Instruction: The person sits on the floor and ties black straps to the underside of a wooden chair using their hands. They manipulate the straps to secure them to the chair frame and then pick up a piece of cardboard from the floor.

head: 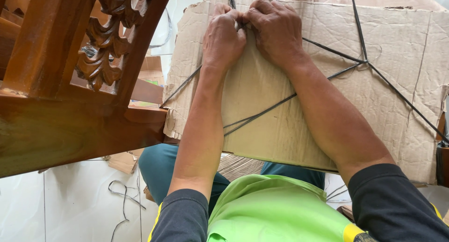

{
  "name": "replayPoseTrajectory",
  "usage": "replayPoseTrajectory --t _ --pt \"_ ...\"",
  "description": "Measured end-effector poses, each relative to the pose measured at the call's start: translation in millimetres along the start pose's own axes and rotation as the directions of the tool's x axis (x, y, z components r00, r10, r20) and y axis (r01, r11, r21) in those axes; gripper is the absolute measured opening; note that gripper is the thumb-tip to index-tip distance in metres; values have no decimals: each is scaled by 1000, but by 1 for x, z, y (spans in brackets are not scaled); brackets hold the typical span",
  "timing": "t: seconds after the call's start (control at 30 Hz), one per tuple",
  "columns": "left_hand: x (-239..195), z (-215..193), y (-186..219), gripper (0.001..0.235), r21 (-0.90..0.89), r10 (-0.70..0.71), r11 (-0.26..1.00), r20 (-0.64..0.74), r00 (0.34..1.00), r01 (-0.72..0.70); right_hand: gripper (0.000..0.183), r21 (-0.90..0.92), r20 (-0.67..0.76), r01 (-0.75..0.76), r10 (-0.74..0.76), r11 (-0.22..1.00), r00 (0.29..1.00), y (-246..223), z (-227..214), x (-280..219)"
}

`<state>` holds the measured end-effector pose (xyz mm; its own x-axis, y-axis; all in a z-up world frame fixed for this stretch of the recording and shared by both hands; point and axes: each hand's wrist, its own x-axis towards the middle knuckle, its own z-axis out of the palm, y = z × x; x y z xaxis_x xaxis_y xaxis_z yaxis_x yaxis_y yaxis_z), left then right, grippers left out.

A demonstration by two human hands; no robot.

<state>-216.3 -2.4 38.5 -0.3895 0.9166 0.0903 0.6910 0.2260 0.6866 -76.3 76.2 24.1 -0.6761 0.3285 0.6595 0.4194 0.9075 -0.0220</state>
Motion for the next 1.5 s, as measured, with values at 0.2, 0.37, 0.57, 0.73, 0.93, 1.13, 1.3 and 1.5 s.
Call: replayPoseTrajectory --t 0.2,0.37,0.57,0.73,0.93,1.13,1.3,1.5 --pt "5 -6 0 18 -51 -26 998 53 998 29 13 -34 15 -3 4 999 1000 4 3 -2" --pt "7 -8 0 22 -7 -26 1000 73 997 26 6 -34 3 -2 2 999 1000 3 0 -1" --pt "6 -3 -6 23 31 -5 1000 65 998 3 8 -12 -32 -7 6 1000 999 4 1 -1" --pt "-1 -14 0 19 -30 -14 999 149 989 19 4 2 -25 6 -6 1000 1000 5 -4 -1" --pt "3 -11 -4 22 -70 -34 996 183 983 47 9 81 -12 -149 151 985 989 -3 -28 3" --pt "5 -10 -8 22 -110 -33 992 208 978 57 23 71 493 -629 521 775 697 -27 -44 15" --pt "3 -14 -10 30 -168 -37 983 243 969 79 36 108 500 -750 617 652 608 -31 -20 14" --pt "5 -13 -11 29 -157 -16 986 196 980 48 14 110 467 -759 641 642 610 -20 -2 8"
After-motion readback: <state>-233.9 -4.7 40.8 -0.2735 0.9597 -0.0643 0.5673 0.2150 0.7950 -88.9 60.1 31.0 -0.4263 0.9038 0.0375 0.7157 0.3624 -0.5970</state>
